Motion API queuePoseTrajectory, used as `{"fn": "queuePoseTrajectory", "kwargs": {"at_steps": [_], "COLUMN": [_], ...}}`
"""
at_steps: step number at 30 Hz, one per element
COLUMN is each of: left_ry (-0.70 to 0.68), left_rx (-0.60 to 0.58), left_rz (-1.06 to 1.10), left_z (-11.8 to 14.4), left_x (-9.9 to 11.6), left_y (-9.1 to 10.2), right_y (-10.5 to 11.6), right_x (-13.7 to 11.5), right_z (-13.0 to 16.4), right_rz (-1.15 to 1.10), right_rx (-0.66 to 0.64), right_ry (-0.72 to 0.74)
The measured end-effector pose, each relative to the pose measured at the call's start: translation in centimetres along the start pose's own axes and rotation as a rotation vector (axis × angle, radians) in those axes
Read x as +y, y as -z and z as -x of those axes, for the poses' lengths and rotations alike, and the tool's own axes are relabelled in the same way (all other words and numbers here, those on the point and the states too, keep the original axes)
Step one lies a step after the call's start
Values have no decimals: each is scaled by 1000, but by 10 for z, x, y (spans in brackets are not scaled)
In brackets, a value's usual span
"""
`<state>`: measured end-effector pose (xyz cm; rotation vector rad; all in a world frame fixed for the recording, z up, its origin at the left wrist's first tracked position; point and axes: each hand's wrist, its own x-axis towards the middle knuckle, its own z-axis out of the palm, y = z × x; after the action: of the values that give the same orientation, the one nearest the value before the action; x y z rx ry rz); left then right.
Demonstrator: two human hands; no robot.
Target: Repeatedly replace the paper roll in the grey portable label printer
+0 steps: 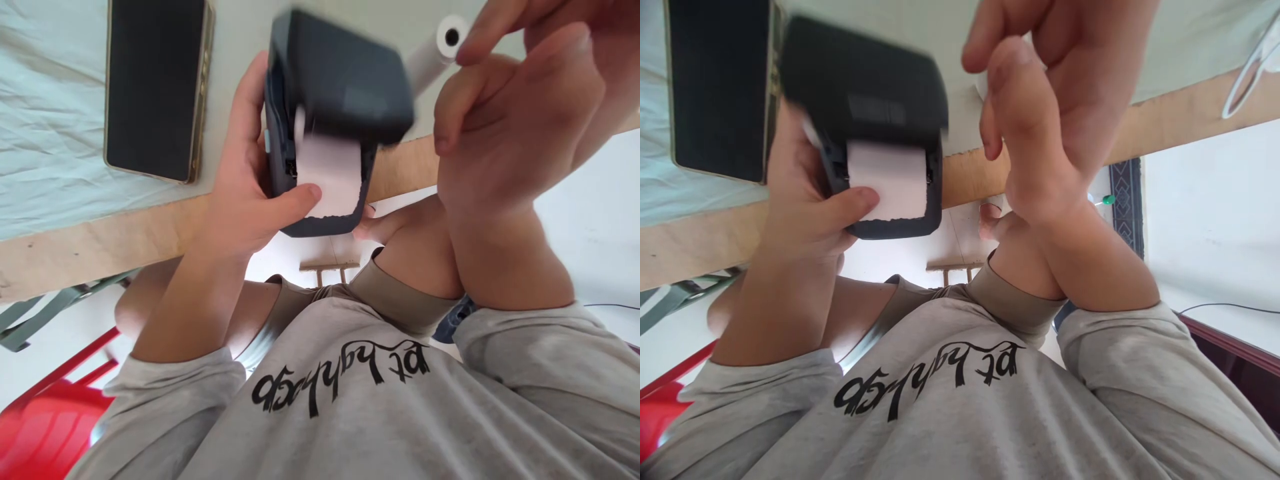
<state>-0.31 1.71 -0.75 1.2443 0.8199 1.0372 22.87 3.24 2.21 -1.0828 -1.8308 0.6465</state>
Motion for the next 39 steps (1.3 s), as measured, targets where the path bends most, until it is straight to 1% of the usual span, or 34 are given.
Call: {"fn": "queuePoseTrajectory", "kwargs": {"at_steps": [1, 2, 3, 5, 7, 9, 12, 17, 19, 23, 24, 26, 29, 31, 32, 35, 37, 39], "left_ry": [8, 13, 14, 14, 24, 42, 51, 44, 40, -86, -80, -57, -40, -3, 44, 273, 430, 486], "left_rx": [-2, -8, -15, -27, -32, -5, 46, 27, 18, 4, 5, 28, 104, 123, 118, 136, 174, 215], "left_rz": [0, 3, 10, 36, 65, 84, 98, 130, 204, 482, 529, 570, 547, 482, 429, 255, 206, 225], "left_z": [0, 1, 1, 2, 3, 3, 4, 0, -4, -12, -13, -15, -13, -10, -8, -4, -4, -7], "left_x": [1, 2, 4, 7, 10, 10, 8, 3, -1, -11, -12, -11, -4, 3, 6, 12, 11, 7], "left_y": [0, 0, -1, -1, -3, -4, -5, -5, -5, -8, -9, -11, -13, -13, -12, -9, -7, -8], "right_y": [-2, -3, -5, -8, -11, -14, -17, -19, -19, -20, -20, -18, -15, -14, -14, -16, -18, -20], "right_x": [-2, -4, -5, -6, -3, 2, 7, 7, 9, 17, 18, 18, 13, 10, 9, 9, 10, 9], "right_z": [0, 0, 0, 0, -1, -3, -6, -8, -8, -9, -9, -10, -9, -7, -6, -5, -4, -4], "right_rz": [-12, -11, 0, 29, 21, -9, -53, -23, -22, -20, -29, -58, -74, -72, -75, -72, -33, 11], "right_rx": [128, 204, 198, -2, -196, -286, -315, -312, -317, -311, -309, -310, -317, -315, -311, -314, -332, -358], "right_ry": [51, 73, 73, 27, 54, 81, 73, 23, 7, 42, 63, 102, 74, 50, 57, 88, 96, 98]}}
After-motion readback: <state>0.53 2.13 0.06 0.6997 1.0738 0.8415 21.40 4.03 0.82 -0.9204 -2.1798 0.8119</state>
